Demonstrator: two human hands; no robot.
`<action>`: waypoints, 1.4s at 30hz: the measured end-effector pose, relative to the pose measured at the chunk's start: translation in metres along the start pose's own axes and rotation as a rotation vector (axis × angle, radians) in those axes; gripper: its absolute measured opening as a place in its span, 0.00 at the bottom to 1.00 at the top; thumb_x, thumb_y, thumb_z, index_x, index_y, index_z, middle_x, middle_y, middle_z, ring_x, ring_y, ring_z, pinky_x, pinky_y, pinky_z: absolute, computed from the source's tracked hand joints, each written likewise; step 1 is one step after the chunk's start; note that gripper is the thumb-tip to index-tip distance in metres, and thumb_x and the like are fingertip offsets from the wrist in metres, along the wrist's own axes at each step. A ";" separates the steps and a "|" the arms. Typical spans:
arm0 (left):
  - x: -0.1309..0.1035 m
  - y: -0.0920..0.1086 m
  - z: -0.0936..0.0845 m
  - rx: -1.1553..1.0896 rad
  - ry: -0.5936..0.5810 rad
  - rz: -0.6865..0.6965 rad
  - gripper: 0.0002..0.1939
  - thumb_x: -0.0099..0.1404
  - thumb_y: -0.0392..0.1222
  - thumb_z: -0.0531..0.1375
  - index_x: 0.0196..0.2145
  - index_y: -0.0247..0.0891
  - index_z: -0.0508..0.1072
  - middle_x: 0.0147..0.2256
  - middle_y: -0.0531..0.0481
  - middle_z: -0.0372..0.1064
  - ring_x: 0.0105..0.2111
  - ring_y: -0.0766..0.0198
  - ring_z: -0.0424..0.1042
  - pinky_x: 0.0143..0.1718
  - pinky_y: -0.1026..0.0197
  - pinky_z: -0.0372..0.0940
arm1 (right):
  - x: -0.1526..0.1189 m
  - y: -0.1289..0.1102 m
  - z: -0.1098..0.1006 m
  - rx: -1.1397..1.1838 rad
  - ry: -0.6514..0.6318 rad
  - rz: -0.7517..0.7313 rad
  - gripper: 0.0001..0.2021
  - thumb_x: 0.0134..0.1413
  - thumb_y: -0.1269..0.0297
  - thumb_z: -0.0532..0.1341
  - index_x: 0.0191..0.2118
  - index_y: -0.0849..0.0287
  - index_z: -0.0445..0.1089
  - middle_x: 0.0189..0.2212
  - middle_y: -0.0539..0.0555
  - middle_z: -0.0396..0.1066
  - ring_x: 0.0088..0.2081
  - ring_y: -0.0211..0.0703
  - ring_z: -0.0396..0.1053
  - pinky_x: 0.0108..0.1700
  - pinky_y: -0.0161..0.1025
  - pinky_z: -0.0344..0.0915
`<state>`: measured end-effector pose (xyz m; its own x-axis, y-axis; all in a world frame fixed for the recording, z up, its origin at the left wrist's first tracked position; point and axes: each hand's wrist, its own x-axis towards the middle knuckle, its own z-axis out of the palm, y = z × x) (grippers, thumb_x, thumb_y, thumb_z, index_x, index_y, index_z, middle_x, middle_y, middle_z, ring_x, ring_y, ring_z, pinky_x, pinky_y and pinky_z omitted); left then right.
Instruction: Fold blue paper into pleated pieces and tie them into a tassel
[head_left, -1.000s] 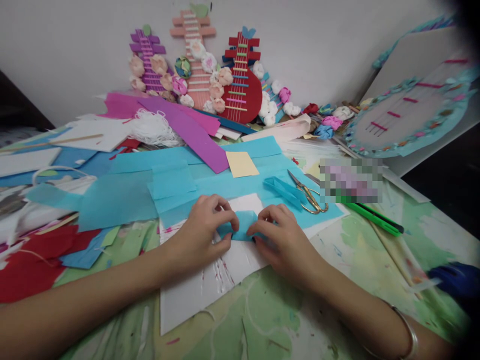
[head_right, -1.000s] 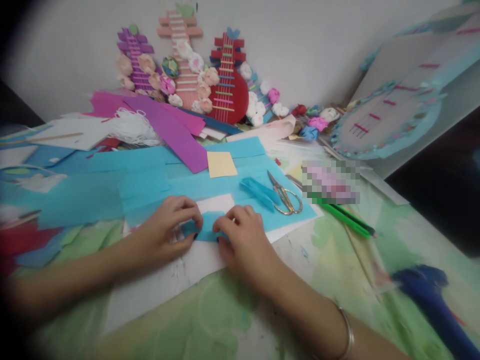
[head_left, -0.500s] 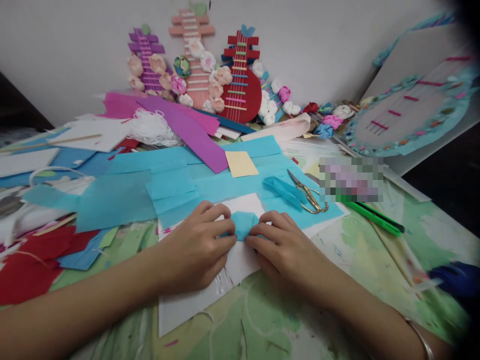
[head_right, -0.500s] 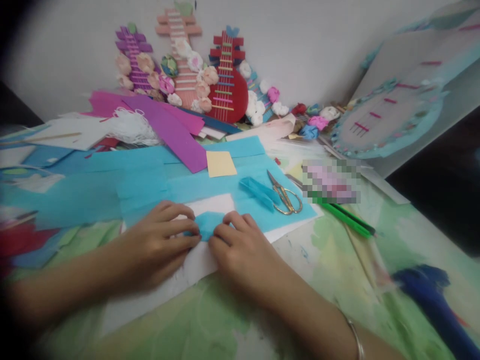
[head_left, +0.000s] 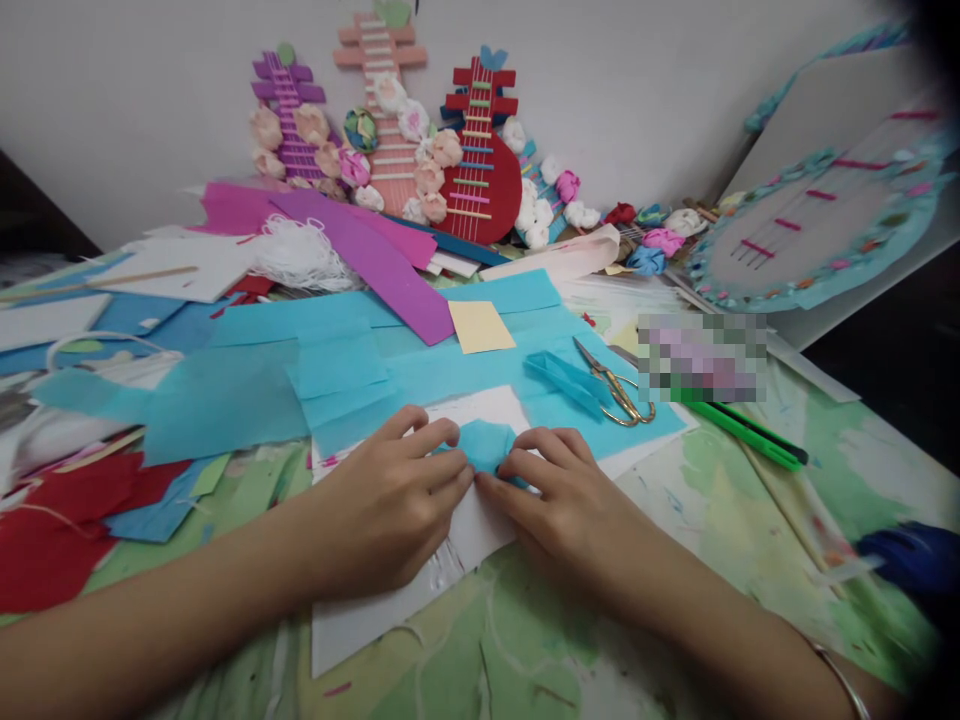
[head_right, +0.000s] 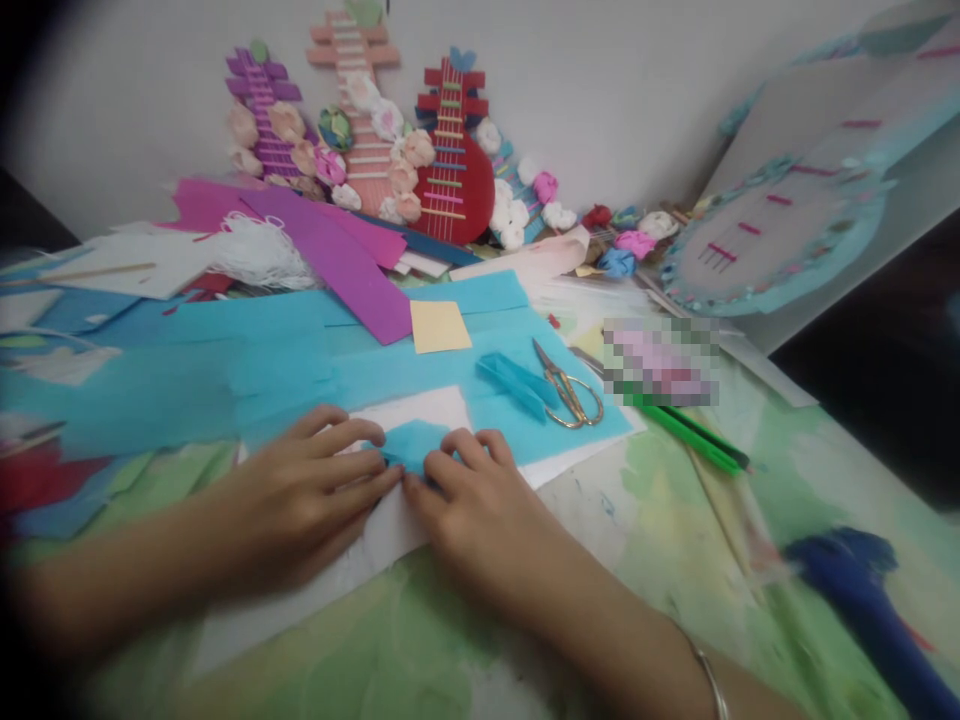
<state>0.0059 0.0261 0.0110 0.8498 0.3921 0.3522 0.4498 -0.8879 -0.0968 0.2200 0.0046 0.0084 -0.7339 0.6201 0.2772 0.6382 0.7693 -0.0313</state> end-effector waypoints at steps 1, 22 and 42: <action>0.000 0.000 0.000 0.002 -0.005 0.000 0.10 0.64 0.33 0.52 0.38 0.32 0.74 0.29 0.45 0.70 0.41 0.50 0.66 0.42 0.46 0.56 | 0.000 0.000 0.000 -0.001 0.001 -0.001 0.13 0.62 0.72 0.52 0.50 0.62 0.68 0.35 0.57 0.70 0.45 0.50 0.60 0.46 0.48 0.53; 0.001 0.003 0.003 0.076 0.028 -0.036 0.11 0.62 0.34 0.53 0.36 0.31 0.75 0.33 0.41 0.69 0.43 0.48 0.65 0.42 0.45 0.59 | -0.001 -0.002 -0.010 0.012 0.065 0.068 0.06 0.47 0.78 0.60 0.29 0.63 0.73 0.34 0.56 0.71 0.43 0.50 0.60 0.43 0.48 0.55; 0.001 -0.020 -0.008 -0.085 0.016 0.076 0.09 0.59 0.33 0.56 0.36 0.38 0.74 0.30 0.47 0.68 0.38 0.54 0.63 0.41 0.48 0.56 | -0.002 0.000 -0.010 0.043 0.067 0.089 0.07 0.45 0.79 0.57 0.23 0.64 0.70 0.32 0.56 0.70 0.39 0.47 0.60 0.38 0.45 0.55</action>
<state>-0.0049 0.0426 0.0205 0.8759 0.3193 0.3618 0.3583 -0.9325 -0.0445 0.2236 0.0016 0.0179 -0.6565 0.6759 0.3348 0.6888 0.7181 -0.0992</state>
